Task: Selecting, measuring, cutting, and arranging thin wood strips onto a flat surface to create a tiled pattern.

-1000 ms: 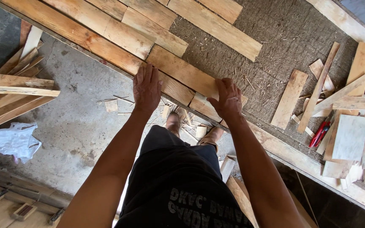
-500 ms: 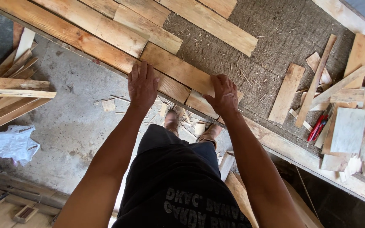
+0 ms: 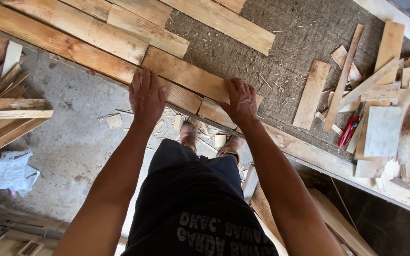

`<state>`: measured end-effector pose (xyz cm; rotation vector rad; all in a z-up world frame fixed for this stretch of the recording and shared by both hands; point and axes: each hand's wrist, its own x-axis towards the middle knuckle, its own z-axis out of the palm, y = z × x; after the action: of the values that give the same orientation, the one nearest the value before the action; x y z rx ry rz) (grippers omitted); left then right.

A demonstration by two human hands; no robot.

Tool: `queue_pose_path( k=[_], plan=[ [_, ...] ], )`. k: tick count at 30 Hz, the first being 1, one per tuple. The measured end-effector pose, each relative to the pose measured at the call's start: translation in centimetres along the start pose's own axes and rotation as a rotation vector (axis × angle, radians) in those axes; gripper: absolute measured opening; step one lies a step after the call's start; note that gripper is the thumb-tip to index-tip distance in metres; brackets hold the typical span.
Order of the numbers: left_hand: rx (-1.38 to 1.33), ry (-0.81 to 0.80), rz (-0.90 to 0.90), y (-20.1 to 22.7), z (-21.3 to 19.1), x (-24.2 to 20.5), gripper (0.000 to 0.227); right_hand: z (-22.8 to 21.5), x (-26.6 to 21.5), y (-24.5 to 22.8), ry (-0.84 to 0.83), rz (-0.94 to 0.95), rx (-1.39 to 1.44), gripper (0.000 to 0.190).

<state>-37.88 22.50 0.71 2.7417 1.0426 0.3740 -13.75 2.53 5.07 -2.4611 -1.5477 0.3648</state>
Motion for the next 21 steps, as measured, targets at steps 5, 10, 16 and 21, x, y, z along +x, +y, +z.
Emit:
queue_pose_path(
  k=[5, 10, 16, 21],
  plan=[
    [-0.001, 0.000, 0.012, -0.2, 0.3, -0.1, 0.058, 0.1, -0.2, 0.2, -0.008, 0.000, -0.015, 0.082],
    [-0.005, 0.011, 0.019, 0.0, 0.1, -0.2, 0.057, 0.4, -1.3, 2.9, 0.162, 0.031, -0.120, 0.070],
    [0.004, 0.014, 0.016, -0.1, 0.2, -0.2, 0.057, 1.7, -5.3, 8.9, 0.172, 0.614, 0.225, 0.021],
    [0.041, -0.017, 0.010, -0.1, 0.3, -0.1, 0.057, 1.9, -6.2, 9.7, 0.114, 0.709, 0.242, 0.017]
  ],
)
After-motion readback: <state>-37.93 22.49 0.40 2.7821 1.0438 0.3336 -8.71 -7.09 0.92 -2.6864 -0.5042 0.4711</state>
